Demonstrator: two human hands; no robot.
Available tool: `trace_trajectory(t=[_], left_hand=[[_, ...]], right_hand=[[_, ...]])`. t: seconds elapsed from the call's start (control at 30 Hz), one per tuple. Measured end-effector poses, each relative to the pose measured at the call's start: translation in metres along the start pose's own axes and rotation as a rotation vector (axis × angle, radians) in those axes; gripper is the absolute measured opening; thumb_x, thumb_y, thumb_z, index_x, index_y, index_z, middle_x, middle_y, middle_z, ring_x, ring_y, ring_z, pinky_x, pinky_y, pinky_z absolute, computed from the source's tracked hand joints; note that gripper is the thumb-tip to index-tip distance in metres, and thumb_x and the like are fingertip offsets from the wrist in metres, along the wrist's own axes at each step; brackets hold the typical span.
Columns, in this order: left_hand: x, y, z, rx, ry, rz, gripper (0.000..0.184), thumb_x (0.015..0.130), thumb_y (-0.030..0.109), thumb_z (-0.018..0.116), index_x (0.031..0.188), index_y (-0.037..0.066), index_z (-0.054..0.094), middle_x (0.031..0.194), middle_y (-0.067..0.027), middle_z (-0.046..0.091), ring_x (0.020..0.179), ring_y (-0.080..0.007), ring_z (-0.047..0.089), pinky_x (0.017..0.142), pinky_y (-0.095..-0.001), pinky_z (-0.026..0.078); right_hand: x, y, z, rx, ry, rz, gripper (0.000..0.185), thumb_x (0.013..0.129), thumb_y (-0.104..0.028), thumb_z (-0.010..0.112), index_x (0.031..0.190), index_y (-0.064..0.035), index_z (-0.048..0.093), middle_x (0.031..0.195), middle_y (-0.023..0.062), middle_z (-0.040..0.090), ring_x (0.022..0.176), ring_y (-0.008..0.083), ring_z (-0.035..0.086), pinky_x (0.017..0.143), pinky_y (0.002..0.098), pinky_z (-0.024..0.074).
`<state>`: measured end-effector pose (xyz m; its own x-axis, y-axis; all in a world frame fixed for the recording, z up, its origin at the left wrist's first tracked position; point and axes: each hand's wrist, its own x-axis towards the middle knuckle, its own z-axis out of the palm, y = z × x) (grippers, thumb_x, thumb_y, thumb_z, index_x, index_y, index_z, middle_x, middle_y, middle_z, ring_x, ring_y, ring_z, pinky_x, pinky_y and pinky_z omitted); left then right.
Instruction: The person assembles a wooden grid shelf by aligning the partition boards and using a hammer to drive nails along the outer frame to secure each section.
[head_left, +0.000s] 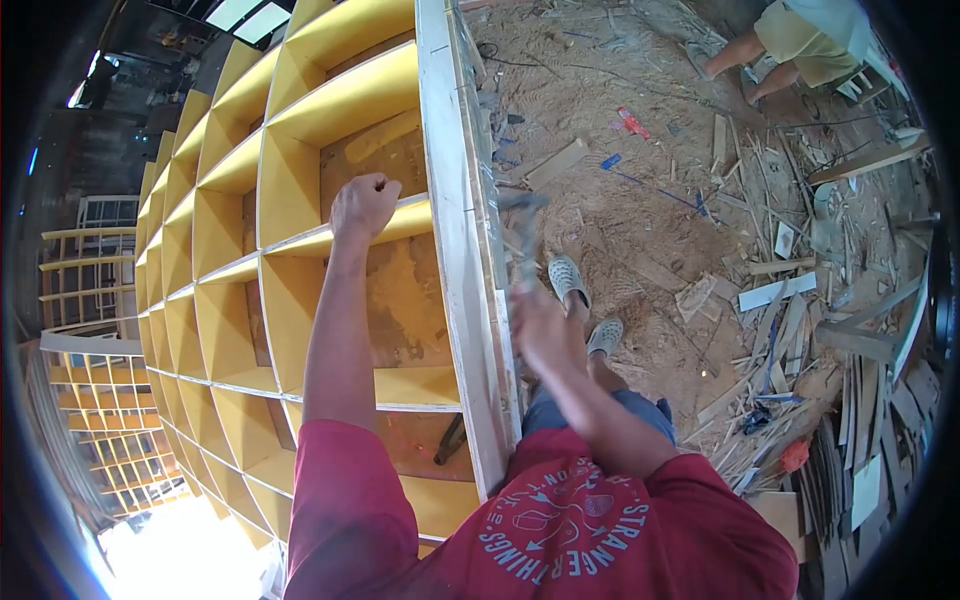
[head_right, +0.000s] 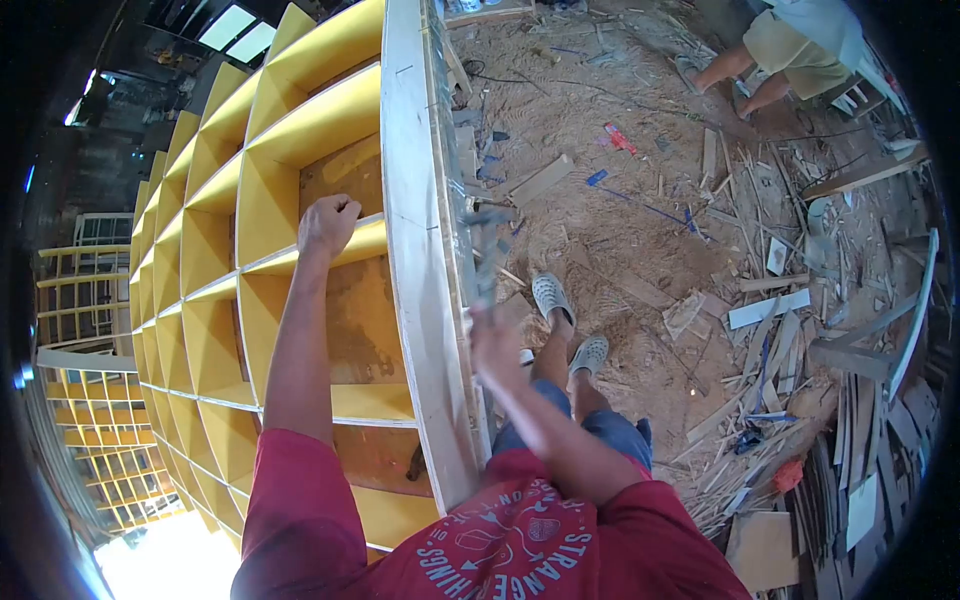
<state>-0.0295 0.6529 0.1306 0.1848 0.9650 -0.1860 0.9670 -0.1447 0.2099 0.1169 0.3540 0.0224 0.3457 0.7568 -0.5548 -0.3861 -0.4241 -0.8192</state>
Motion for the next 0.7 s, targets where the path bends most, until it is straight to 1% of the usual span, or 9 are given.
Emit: trace_trajectory(t=[0.2,0.27,0.33,0.4,0.47,0.53,0.6,0.63,0.7], left_hand=[[-0.005,0.007,-0.001,-0.013,0.014,-0.005,0.034,0.086,0.041,0.061,0.089,0.012,0.078,0.097,-0.0176,0.077,0.095,-0.0402,0.071,0.087,-0.0495,0.056],[-0.002,0.006,0.0,-0.02,0.006,0.01,0.034,0.086,0.041,0.061,0.089,0.012,0.078,0.097,-0.0175,0.077,0.094,-0.0402,0.071,0.087,-0.0496,0.056],[-0.003,0.005,0.002,0.006,0.018,0.008,0.034,0.086,0.041,0.061,0.09,0.012,0.079,0.097,-0.0173,0.077,0.095,-0.0397,0.072,0.087,-0.0493,0.056],[-0.003,0.003,-0.003,0.035,0.004,-0.011,0.034,0.086,0.041,0.061,0.091,0.013,0.08,0.098,-0.017,0.077,0.097,-0.0392,0.072,0.088,-0.049,0.056],[-0.002,0.008,-0.004,0.035,-0.029,-0.045,0.035,0.086,0.041,0.062,0.094,0.013,0.08,0.1,-0.0166,0.078,0.098,-0.0388,0.072,0.089,-0.0486,0.056],[-0.003,0.005,0.001,0.003,-0.009,-0.031,0.035,0.086,0.042,0.061,0.094,0.014,0.081,0.1,-0.0164,0.078,0.099,-0.0387,0.072,0.089,-0.0486,0.056],[-0.001,0.005,0.001,-0.014,0.008,-0.017,0.035,0.085,0.041,0.061,0.094,0.014,0.081,0.101,-0.0163,0.078,0.099,-0.0385,0.072,0.089,-0.0486,0.056],[0.0,0.003,0.002,-0.019,0.009,-0.016,0.035,0.085,0.041,0.061,0.094,0.014,0.081,0.101,-0.0163,0.078,0.099,-0.0384,0.073,0.089,-0.0487,0.056],[-0.001,0.006,0.003,-0.023,0.007,-0.023,0.034,0.085,0.041,0.062,0.093,0.014,0.081,0.101,-0.0162,0.078,0.098,-0.0383,0.073,0.089,-0.0487,0.056]], right_hand=[[0.051,-0.024,-0.052,0.508,0.624,-0.279,0.039,0.116,-0.042,0.044,0.1,-0.0081,0.058,0.068,-0.0024,0.048,0.049,0.0106,0.049,0.042,0.0298,0.0447],[0.031,-0.018,0.021,0.088,0.909,0.012,0.035,0.114,-0.036,0.048,0.101,-0.0051,0.06,0.066,-0.0014,0.051,0.05,0.0102,0.05,0.042,0.0292,0.0418],[-0.023,-0.024,0.038,-0.13,-0.126,0.154,0.041,0.113,-0.04,0.051,0.1,-0.0033,0.064,0.065,0.0044,0.057,0.051,0.0178,0.055,0.048,0.0392,0.0474],[-0.01,-0.011,0.01,-0.092,-0.001,-0.024,0.04,0.113,-0.038,0.052,0.101,-0.0023,0.065,0.066,0.0053,0.056,0.054,0.0177,0.058,0.047,0.0393,0.0479],[0.01,-0.037,-0.042,0.078,0.214,0.096,0.038,0.114,-0.035,0.05,0.101,-0.003,0.065,0.065,0.0046,0.054,0.057,0.0175,0.057,0.05,0.0395,0.0493],[0.064,0.012,-0.072,0.638,0.36,-0.117,0.034,0.113,-0.034,0.049,0.101,-0.0053,0.064,0.062,0.0032,0.052,0.051,0.0154,0.055,0.043,0.0352,0.042],[0.066,0.024,-0.051,0.623,0.515,-0.169,0.033,0.113,-0.034,0.049,0.1,-0.0076,0.064,0.061,0.0024,0.052,0.049,0.0138,0.054,0.04,0.0333,0.0393],[0.044,0.019,-0.012,0.319,0.588,-0.105,0.033,0.114,-0.035,0.049,0.1,-0.0088,0.064,0.061,0.0022,0.053,0.049,0.0133,0.055,0.041,0.0335,0.0401],[0.021,0.034,0.026,-0.125,0.068,-0.067,0.034,0.114,-0.037,0.05,0.109,-0.0062,0.064,0.064,0.0004,0.052,0.053,0.0115,0.054,0.045,0.0328,0.0427]])
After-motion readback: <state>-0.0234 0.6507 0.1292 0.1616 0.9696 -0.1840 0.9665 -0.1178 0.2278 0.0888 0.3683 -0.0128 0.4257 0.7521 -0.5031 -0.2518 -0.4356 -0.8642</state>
